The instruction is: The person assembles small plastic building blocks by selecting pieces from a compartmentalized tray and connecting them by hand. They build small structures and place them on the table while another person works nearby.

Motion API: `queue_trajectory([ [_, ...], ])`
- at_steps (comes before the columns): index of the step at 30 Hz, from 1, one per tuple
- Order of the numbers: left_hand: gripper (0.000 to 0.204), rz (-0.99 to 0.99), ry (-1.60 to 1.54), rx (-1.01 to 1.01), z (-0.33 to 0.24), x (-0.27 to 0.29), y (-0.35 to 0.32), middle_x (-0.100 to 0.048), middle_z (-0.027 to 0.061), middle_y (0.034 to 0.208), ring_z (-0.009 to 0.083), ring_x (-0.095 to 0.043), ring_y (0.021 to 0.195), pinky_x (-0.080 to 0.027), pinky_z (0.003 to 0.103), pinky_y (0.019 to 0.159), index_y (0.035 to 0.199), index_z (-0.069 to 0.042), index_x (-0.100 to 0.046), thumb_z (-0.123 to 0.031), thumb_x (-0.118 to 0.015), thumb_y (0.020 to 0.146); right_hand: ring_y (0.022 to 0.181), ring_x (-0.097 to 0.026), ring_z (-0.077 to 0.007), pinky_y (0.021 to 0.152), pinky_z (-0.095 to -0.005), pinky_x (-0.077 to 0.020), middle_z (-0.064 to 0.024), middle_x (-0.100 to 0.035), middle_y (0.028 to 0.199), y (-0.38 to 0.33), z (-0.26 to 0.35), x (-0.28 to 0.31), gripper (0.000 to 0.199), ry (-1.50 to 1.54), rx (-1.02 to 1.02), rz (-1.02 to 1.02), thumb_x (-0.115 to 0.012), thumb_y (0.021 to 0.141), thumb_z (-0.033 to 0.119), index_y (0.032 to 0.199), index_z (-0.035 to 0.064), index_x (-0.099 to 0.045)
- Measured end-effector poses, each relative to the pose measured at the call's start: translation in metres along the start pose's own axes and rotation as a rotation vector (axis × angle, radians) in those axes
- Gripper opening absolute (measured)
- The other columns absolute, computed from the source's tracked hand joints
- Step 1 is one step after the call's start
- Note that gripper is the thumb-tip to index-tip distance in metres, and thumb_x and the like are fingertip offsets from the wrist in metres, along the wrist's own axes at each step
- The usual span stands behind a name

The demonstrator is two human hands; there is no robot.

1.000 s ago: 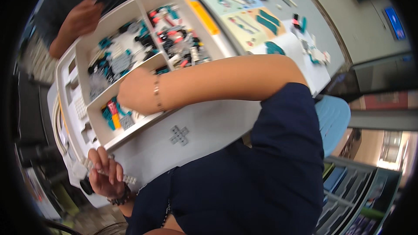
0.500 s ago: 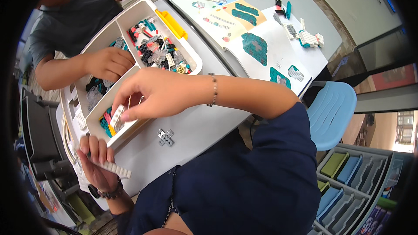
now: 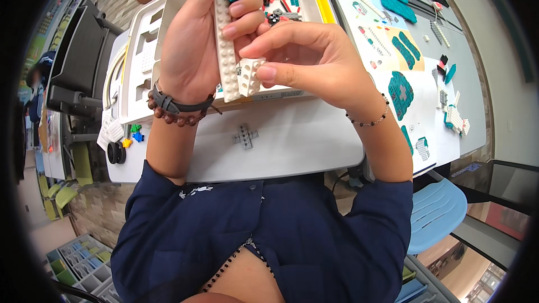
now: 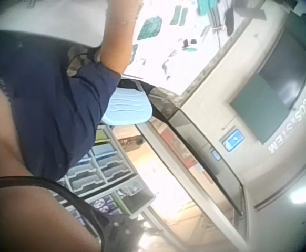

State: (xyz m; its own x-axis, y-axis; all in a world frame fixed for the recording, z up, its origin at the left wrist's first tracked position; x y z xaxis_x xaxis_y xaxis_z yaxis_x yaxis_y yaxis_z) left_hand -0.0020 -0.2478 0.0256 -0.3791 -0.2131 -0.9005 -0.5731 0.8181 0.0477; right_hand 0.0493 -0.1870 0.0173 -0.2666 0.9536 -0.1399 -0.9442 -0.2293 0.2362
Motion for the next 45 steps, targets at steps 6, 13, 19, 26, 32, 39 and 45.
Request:
queue_trajectory([
  [6,0.031,-0.004,0.014,-0.018,0.002,0.000,0.004,-0.033,-0.0013,0.066,0.0065,-0.031,0.049,-0.034,0.020,0.051,0.090,-0.007,-0.043,-0.035,-0.032,0.094,0.087,-0.054,-0.0109,0.075,-0.0251,-0.0460,-0.0037,-0.058,0.097,0.003,-0.012,-0.007,0.015,0.028,0.031,-0.061,-0.063,0.076,0.001,0.091,-0.0004,-0.059],
  [13,0.030,-0.056,0.130,-0.122,-0.008,0.005,0.001,-0.033,-0.0028,0.065,0.0060,-0.032,0.049,-0.039,0.023,0.076,0.089,-0.007,-0.043,-0.034,-0.031,0.094,0.087,-0.055,-0.0111,0.075,-0.0250,-0.0455,-0.0049,-0.055,0.096,0.002,-0.024,-0.017,0.021,0.123,0.059,-0.073,-0.061,0.080,0.003,0.099,-0.0010,-0.054],
  [19,0.030,-0.131,0.147,-0.171,-0.011,0.008,-0.003,-0.033,-0.0030,0.064,0.0067,-0.034,0.050,-0.039,0.025,0.081,0.088,-0.008,-0.044,-0.034,-0.032,0.094,0.085,-0.056,-0.0123,0.072,-0.0284,-0.0513,-0.0048,-0.054,0.094,0.002,-0.038,-0.021,0.023,0.252,-0.115,-0.084,-0.059,0.082,0.008,0.101,-0.0009,-0.051],
  [26,0.032,-0.079,0.320,-0.280,-0.017,0.012,-0.006,-0.036,0.0001,0.071,0.0097,-0.039,0.059,-0.043,0.030,0.073,0.092,-0.003,-0.043,-0.035,-0.035,0.093,0.086,-0.056,-0.0135,0.073,-0.0289,-0.0516,-0.0068,-0.055,0.094,0.002,-0.040,-0.023,0.028,0.304,-0.182,-0.043,-0.059,0.082,0.010,0.106,0.0014,-0.047],
  [32,0.039,0.028,0.390,-0.313,-0.022,0.005,-0.007,-0.038,0.0027,0.074,0.0144,-0.041,0.068,-0.039,0.029,0.080,0.092,-0.002,-0.044,-0.041,-0.036,0.091,0.084,-0.056,-0.0138,0.065,-0.0249,-0.0498,-0.0098,-0.057,0.095,0.000,-0.032,-0.019,0.029,0.304,-0.122,0.031,-0.060,0.081,0.011,0.103,0.0061,-0.042],
  [39,0.045,-0.118,1.040,-0.468,-0.056,0.009,-0.010,-0.035,0.0003,0.073,0.0113,-0.035,0.064,-0.031,0.024,0.073,0.081,-0.006,-0.042,-0.049,-0.030,0.088,0.086,-0.052,-0.0125,0.069,-0.0251,-0.0476,-0.0104,-0.051,0.099,-0.007,0.006,0.005,0.030,0.133,0.119,-0.177,-0.057,0.082,0.004,0.103,0.0075,-0.036],
  [45,0.029,0.185,1.852,-0.477,-0.008,-0.028,-0.018,-0.051,0.0108,0.071,0.0230,-0.050,0.063,-0.039,0.030,0.060,0.082,-0.001,-0.050,-0.029,-0.058,0.079,0.084,-0.052,-0.0121,0.072,-0.0252,-0.0455,-0.0103,-0.051,0.096,-0.010,0.020,0.016,0.030,-0.028,0.286,-0.218,-0.054,0.083,0.001,0.105,0.0060,-0.034],
])
Point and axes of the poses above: each hand's wrist, its own y-axis towards the middle knuckle, its own x-axis out of the back of the hand, z = x × y, the point moved 8 cm from there along y, towards the middle knuckle
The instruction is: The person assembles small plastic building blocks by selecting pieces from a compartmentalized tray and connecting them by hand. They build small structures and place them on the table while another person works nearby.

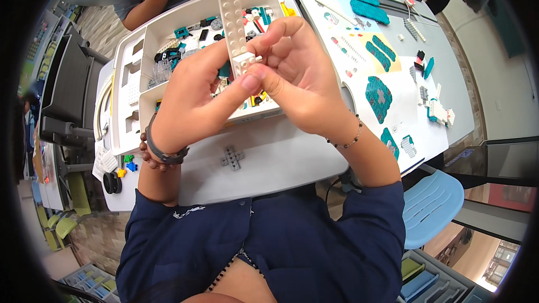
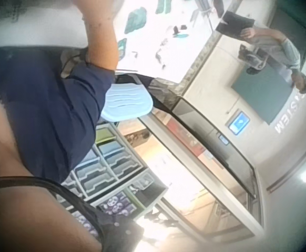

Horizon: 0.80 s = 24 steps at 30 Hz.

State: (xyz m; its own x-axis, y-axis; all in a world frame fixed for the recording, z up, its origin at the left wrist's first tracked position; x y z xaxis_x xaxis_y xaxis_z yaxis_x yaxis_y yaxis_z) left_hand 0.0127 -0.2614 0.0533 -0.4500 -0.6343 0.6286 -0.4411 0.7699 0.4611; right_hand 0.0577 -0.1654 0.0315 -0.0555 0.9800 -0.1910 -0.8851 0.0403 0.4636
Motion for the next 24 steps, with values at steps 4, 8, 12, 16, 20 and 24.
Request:
queue_trajectory([
  [4,0.031,0.013,0.204,-0.170,-0.011,-0.002,-0.002,-0.057,0.0145,0.088,0.0293,-0.052,0.075,-0.040,0.034,0.065,0.099,0.000,-0.054,-0.022,-0.059,0.078,0.084,-0.051,-0.0118,0.074,-0.0252,-0.0437,-0.0109,-0.051,0.097,-0.001,0.003,0.000,0.030,-0.021,0.045,-0.005,-0.053,0.082,-0.001,0.104,0.0059,-0.033],
  [8,0.027,-0.012,0.172,-0.249,-0.017,-0.001,-0.004,-0.055,0.0154,0.084,0.0309,-0.051,0.074,-0.041,0.035,0.065,0.094,0.001,-0.054,-0.020,-0.060,0.077,0.084,-0.051,-0.0119,0.074,-0.0257,-0.0438,-0.0111,-0.051,0.097,-0.002,0.002,-0.002,0.030,0.043,0.064,0.029,-0.053,0.082,-0.002,0.102,0.0065,-0.033],
  [12,0.024,0.049,0.187,-0.189,-0.011,-0.008,-0.003,-0.054,0.0156,0.082,0.0306,-0.051,0.073,-0.041,0.035,0.065,0.092,0.001,-0.053,-0.017,-0.058,0.078,0.084,-0.051,-0.0121,0.072,-0.0256,-0.0446,-0.0109,-0.051,0.097,-0.002,-0.007,0.003,0.030,0.131,0.008,0.009,-0.053,0.082,-0.001,0.101,0.0074,-0.033],
  [16,0.019,-0.050,0.087,-0.231,-0.005,-0.010,0.000,-0.049,0.0144,0.072,0.0313,-0.046,0.067,-0.039,0.037,0.066,0.079,0.000,-0.049,-0.017,-0.058,0.078,0.084,-0.052,-0.0122,0.068,-0.0246,-0.0461,-0.0078,-0.051,0.092,-0.001,-0.015,0.011,0.028,0.165,-0.054,-0.029,-0.054,0.082,-0.001,0.101,0.0075,-0.034],
  [20,0.022,-0.019,-0.009,-0.143,0.006,-0.004,0.007,-0.050,0.0137,0.070,0.0301,-0.046,0.063,-0.039,0.036,0.069,0.081,0.001,-0.053,-0.021,-0.056,0.080,0.080,-0.054,-0.0095,0.066,-0.0226,-0.0470,-0.0041,-0.050,0.088,0.002,-0.017,0.006,0.028,0.163,-0.086,-0.077,-0.058,0.080,0.000,0.098,0.0075,-0.037],
  [24,0.039,-0.117,-0.276,0.127,0.021,0.007,0.002,-0.048,0.0058,0.074,0.0154,-0.044,0.068,-0.035,0.027,0.067,0.091,0.001,-0.051,-0.037,-0.049,0.082,0.077,-0.055,-0.0088,0.068,-0.0217,-0.0471,-0.0040,-0.049,0.087,-0.006,-0.023,-0.013,0.030,0.227,-0.177,-0.002,-0.061,0.078,-0.001,0.094,0.0072,-0.037],
])
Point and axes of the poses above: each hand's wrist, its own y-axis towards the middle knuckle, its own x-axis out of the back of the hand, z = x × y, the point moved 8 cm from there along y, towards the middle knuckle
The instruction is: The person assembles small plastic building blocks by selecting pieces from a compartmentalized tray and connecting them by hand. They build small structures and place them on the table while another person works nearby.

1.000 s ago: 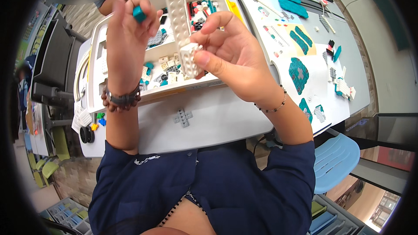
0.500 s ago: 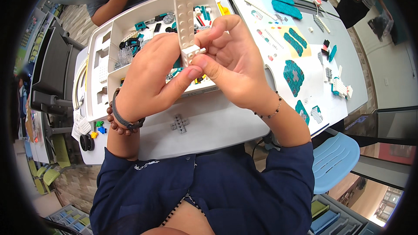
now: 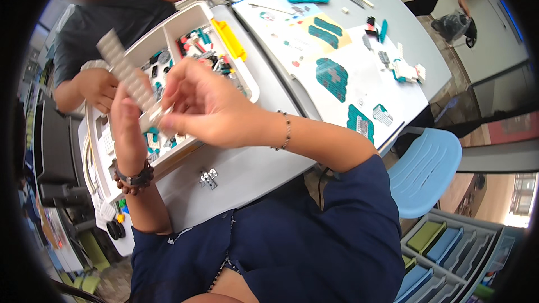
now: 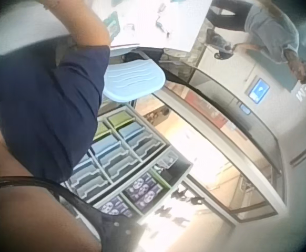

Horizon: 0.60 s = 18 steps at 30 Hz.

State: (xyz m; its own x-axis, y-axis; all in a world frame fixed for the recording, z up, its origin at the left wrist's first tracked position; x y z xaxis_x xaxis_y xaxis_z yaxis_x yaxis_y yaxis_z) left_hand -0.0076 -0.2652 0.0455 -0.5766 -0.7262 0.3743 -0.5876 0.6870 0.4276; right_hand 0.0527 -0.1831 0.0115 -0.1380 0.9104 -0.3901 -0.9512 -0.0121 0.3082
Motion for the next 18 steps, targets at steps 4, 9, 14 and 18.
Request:
queue_trajectory([
  [4,0.038,0.003,-0.359,0.052,0.014,-0.008,0.002,-0.041,0.0035,0.081,0.0117,-0.039,0.075,-0.032,0.024,0.073,0.084,-0.003,-0.045,-0.040,-0.042,0.082,0.081,-0.055,-0.0073,0.073,-0.0207,-0.0445,-0.0024,-0.055,0.089,-0.005,-0.007,-0.009,0.031,-0.010,-0.062,0.085,-0.062,0.077,0.000,0.096,0.0082,-0.039],
  [9,0.030,-0.009,-0.630,0.081,0.015,-0.021,-0.001,-0.039,0.0045,0.081,0.0124,-0.039,0.080,-0.032,0.025,0.075,0.077,-0.005,-0.041,-0.035,-0.041,0.080,0.080,-0.057,-0.0090,0.072,-0.0234,-0.0467,-0.0055,-0.057,0.091,0.001,-0.009,0.001,0.025,0.051,-0.078,0.063,-0.060,0.081,0.007,0.098,0.0065,-0.042],
  [14,0.031,-0.017,-0.336,0.054,0.015,-0.023,-0.003,-0.039,0.0067,0.091,0.0173,-0.039,0.093,-0.027,0.030,0.088,0.081,-0.004,-0.044,-0.035,-0.041,0.079,0.078,-0.057,-0.0111,0.071,-0.0257,-0.0493,-0.0045,-0.054,0.091,0.004,-0.019,0.014,0.023,0.254,-0.083,-0.031,-0.062,0.079,0.005,0.094,0.0050,-0.044],
  [18,0.028,-0.024,-0.301,0.092,0.025,-0.032,-0.004,-0.038,0.0066,0.096,0.0170,-0.037,0.097,-0.025,0.031,0.092,0.085,-0.004,-0.045,-0.032,-0.037,0.083,0.083,-0.057,-0.0116,0.074,-0.0261,-0.0498,-0.0033,-0.052,0.090,0.008,-0.017,0.025,0.023,0.264,-0.005,-0.148,-0.063,0.077,0.003,0.091,0.0048,-0.045],
])
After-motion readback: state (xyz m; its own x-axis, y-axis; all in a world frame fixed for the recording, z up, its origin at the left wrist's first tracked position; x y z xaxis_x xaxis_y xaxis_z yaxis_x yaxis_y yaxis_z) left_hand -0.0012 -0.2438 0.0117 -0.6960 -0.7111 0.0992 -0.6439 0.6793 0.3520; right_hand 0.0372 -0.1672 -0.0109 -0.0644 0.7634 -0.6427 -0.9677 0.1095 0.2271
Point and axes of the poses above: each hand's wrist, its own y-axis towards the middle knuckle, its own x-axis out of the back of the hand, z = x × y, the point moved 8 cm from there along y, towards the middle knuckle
